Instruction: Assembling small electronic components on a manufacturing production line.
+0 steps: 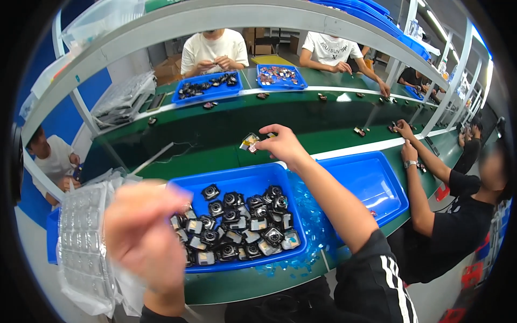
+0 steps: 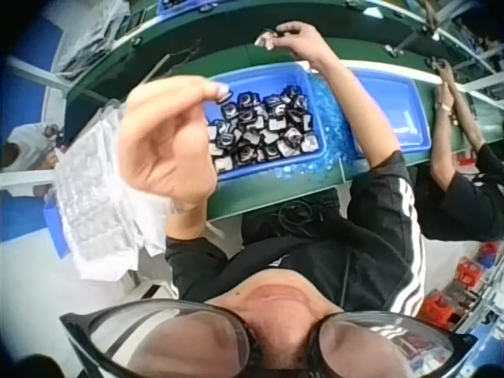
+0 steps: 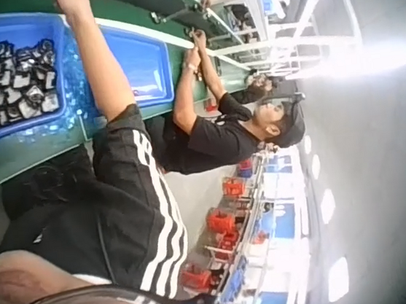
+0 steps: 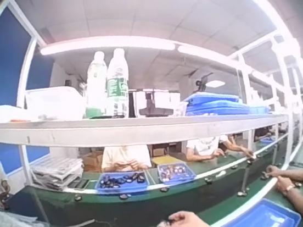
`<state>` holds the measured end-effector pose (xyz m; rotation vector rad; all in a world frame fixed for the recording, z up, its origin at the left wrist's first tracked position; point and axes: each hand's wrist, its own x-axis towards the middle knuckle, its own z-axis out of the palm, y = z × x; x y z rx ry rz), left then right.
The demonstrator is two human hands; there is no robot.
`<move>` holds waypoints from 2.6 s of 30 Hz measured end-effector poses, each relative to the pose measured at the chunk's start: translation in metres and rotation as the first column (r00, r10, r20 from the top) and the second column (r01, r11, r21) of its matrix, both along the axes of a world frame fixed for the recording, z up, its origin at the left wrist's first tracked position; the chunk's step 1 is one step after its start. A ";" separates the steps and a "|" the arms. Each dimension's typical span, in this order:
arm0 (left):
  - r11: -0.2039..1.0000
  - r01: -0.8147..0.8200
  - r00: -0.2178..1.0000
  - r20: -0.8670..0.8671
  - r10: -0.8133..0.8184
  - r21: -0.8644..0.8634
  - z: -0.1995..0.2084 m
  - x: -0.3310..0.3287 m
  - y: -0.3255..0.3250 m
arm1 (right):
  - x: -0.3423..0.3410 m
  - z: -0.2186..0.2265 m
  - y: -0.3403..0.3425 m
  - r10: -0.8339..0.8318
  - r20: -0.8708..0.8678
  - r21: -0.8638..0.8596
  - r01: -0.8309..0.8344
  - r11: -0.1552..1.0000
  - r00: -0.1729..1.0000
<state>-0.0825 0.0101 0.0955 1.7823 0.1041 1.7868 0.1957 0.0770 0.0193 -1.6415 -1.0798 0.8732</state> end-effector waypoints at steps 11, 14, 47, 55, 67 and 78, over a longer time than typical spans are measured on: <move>0.934 0.191 0.980 -0.107 -0.166 0.303 0.048 -0.087 -0.036 | 0.034 -0.085 0.093 -0.010 0.575 -0.126 0.101 0.987 0.818; 0.942 0.168 0.980 -0.156 -0.127 0.292 0.048 -0.097 -0.039 | 0.020 -0.077 0.090 -0.022 0.613 -0.101 0.106 0.989 0.790; 0.292 0.307 0.749 0.040 -0.662 -0.906 -0.081 0.084 0.007 | -0.040 -0.008 -0.163 -0.232 0.397 0.746 -0.165 0.645 0.888; 0.261 0.209 0.798 0.010 -0.603 -0.943 -0.087 0.091 -0.001 | 0.097 -0.052 -0.235 -0.045 0.699 -0.028 0.091 0.995 0.714; 0.239 0.227 0.816 0.051 -0.575 -0.944 -0.092 0.082 0.003 | 0.079 -0.028 -0.231 -0.346 0.563 0.169 0.306 0.937 0.751; 0.547 0.168 0.811 -0.200 -0.550 -0.820 -0.100 0.085 0.004 | 0.038 0.002 -0.227 -0.127 0.301 0.228 0.058 0.972 0.945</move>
